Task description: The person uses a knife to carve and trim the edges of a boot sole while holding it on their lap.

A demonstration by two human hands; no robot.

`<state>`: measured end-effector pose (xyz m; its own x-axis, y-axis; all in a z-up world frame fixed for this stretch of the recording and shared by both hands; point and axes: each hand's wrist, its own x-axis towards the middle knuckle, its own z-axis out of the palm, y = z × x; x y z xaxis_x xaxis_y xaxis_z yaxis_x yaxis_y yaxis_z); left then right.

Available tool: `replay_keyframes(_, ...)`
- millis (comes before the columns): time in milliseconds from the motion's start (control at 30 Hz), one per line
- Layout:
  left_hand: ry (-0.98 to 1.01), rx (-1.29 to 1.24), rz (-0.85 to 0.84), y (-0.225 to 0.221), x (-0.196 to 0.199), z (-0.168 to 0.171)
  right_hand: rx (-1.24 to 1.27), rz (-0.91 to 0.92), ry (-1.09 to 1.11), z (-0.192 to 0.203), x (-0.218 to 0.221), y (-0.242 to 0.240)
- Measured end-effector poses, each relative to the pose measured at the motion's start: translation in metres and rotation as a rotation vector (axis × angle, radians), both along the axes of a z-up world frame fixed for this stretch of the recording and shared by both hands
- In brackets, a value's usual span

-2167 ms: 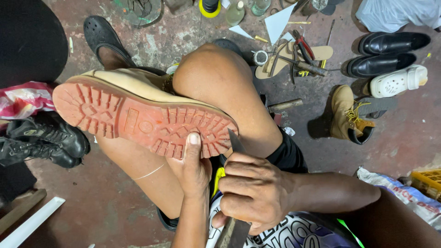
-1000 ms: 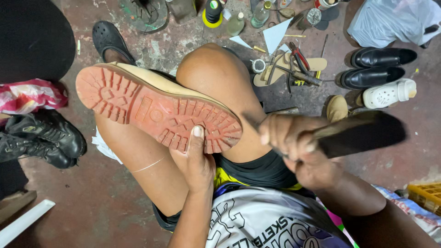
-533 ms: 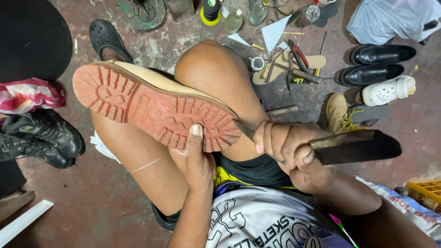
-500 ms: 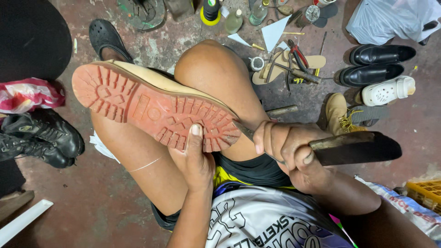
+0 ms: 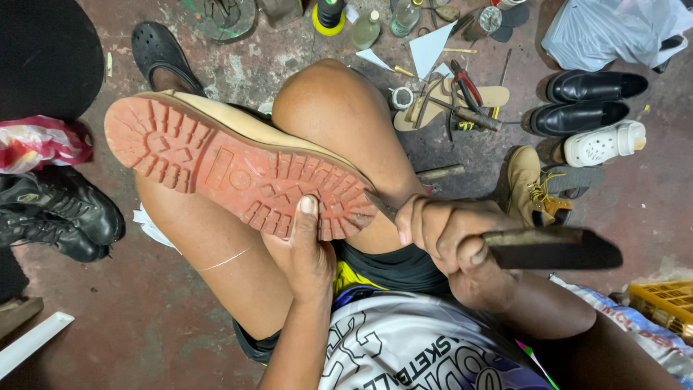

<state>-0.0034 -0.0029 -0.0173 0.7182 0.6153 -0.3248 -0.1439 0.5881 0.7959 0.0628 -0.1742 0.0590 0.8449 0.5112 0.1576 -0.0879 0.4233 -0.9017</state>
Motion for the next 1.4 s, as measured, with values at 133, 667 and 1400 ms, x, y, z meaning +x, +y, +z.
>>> replay_keyframes(133, -0.004, 0.03, 0.004, 0.0, 0.0, 0.001, -0.006, 0.004, 0.046, 0.0, -0.001, 0.001)
replay_keyframes(667, -0.004, 0.036, -0.034, 0.002, -0.001, 0.001, -0.128, 0.151, -0.014, 0.019, 0.011, 0.003)
replay_keyframes(1400, 0.015, 0.086, -0.053, 0.003, 0.0, 0.006, -0.275, 0.276, -0.36, 0.043, 0.016, -0.007)
